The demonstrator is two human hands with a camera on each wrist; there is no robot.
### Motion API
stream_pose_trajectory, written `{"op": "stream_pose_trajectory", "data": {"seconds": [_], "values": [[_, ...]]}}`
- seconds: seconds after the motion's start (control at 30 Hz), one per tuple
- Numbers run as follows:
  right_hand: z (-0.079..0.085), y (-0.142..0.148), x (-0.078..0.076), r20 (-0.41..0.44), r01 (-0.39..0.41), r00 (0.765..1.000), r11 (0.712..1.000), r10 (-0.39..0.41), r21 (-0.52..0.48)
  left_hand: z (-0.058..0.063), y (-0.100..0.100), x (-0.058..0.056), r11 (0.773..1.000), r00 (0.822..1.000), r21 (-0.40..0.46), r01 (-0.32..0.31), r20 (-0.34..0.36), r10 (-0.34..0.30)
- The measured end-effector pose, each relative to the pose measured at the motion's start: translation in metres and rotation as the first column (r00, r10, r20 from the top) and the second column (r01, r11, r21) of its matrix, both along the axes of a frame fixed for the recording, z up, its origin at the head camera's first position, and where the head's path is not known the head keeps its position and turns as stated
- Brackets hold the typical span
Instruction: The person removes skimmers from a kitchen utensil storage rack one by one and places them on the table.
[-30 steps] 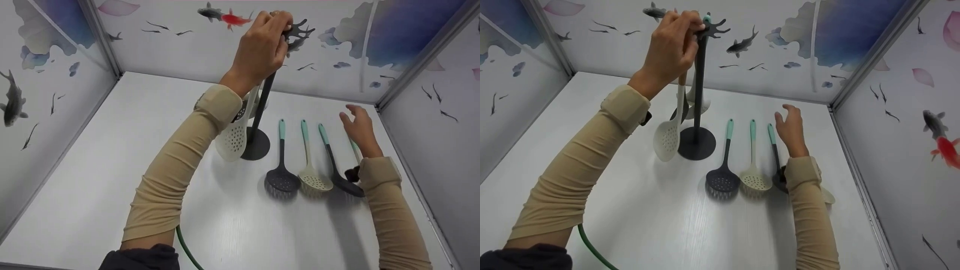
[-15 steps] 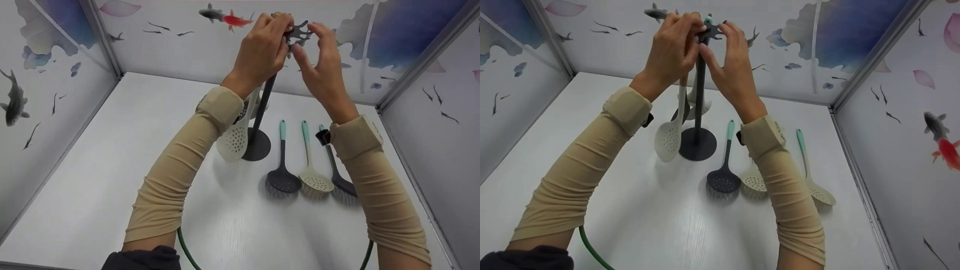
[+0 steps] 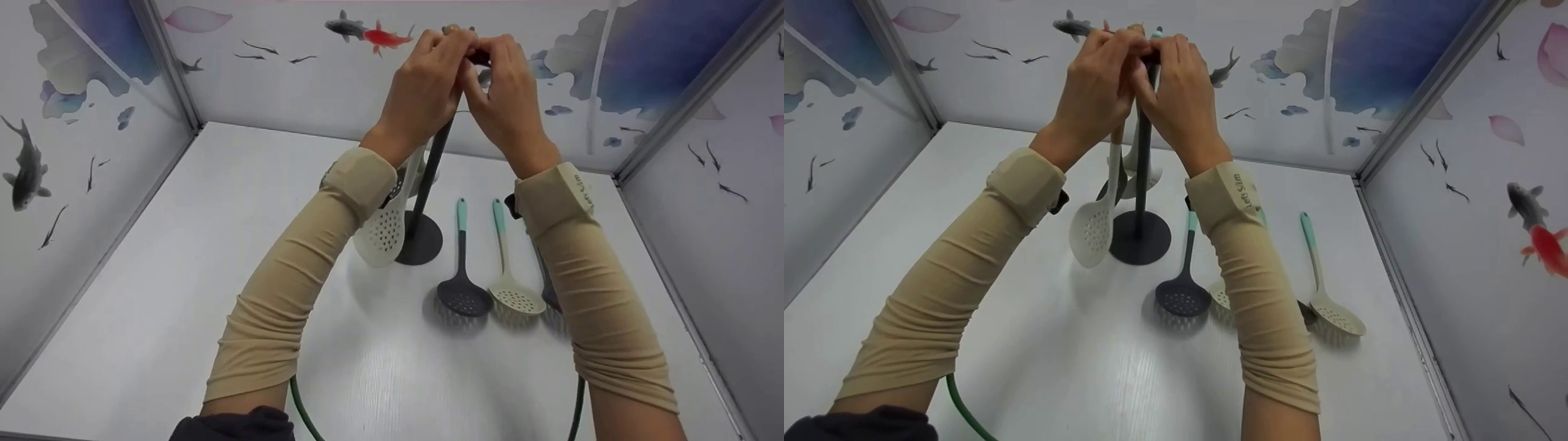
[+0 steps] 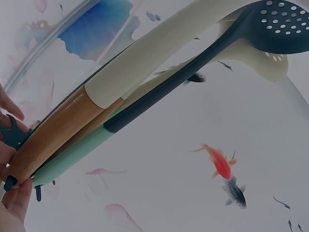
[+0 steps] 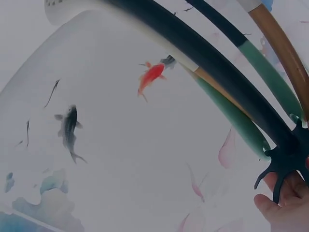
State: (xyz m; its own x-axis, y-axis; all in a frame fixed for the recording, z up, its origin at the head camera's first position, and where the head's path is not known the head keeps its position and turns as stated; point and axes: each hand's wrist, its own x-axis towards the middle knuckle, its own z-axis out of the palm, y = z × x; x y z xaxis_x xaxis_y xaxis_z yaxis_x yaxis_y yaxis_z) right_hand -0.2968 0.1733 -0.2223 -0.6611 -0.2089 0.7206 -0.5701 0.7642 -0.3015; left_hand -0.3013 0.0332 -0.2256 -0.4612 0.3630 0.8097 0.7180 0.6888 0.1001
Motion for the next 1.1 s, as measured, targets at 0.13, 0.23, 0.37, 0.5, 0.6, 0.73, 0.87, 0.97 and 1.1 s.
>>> {"op": "stream_pose_trajectory", "data": {"seconds": [0.13,0.23,0.37,0.5,0.6,0.73,0.87,0.97,1.1], "values": [[-0.005,-0.002,-0.007,-0.073,0.010,0.997,0.999,-0.012,-0.038,-0.005,-0.001,-0.001,0.999,0.999,0.013,0.037,-0.017,-0.037],[-0.010,-0.007,-0.011,-0.106,0.019,0.994,0.995,-0.029,-0.094,-0.012,-0.003,-0.002,0.986,0.991,0.095,0.134,-0.023,-0.133],[-0.014,-0.012,-0.017,-0.158,0.020,0.986,0.989,-0.043,-0.147,-0.026,-0.004,-0.003,0.922,0.959,0.264,0.282,-0.067,-0.274],[-0.019,-0.013,-0.022,-0.226,-0.008,0.974,0.985,-0.031,-0.171,-0.049,-0.005,0.004,0.875,0.963,0.409,0.260,-0.043,-0.265],[-0.021,-0.013,-0.024,-0.257,-0.031,0.966,0.981,-0.020,-0.193,-0.068,-0.005,0.014,0.848,0.958,0.506,0.155,0.133,-0.255],[-0.019,-0.009,-0.026,-0.274,-0.037,0.961,0.976,-0.024,-0.214,-0.087,-0.006,0.023,0.826,0.860,0.563,0.032,0.406,-0.310],[-0.018,-0.006,-0.027,-0.274,-0.036,0.961,0.974,-0.027,-0.224,-0.102,-0.009,0.026,0.825,0.779,0.565,-0.016,0.524,-0.344],[-0.018,-0.006,-0.028,-0.280,-0.042,0.960,0.972,-0.025,-0.231,-0.111,-0.012,0.024,0.826,0.754,0.562,-0.039,0.559,-0.345],[-0.019,-0.007,-0.029,-0.288,-0.043,0.957,0.970,-0.029,-0.239,-0.120,-0.015,0.021,0.828,0.748,0.556,-0.070,0.578,-0.325]]}}
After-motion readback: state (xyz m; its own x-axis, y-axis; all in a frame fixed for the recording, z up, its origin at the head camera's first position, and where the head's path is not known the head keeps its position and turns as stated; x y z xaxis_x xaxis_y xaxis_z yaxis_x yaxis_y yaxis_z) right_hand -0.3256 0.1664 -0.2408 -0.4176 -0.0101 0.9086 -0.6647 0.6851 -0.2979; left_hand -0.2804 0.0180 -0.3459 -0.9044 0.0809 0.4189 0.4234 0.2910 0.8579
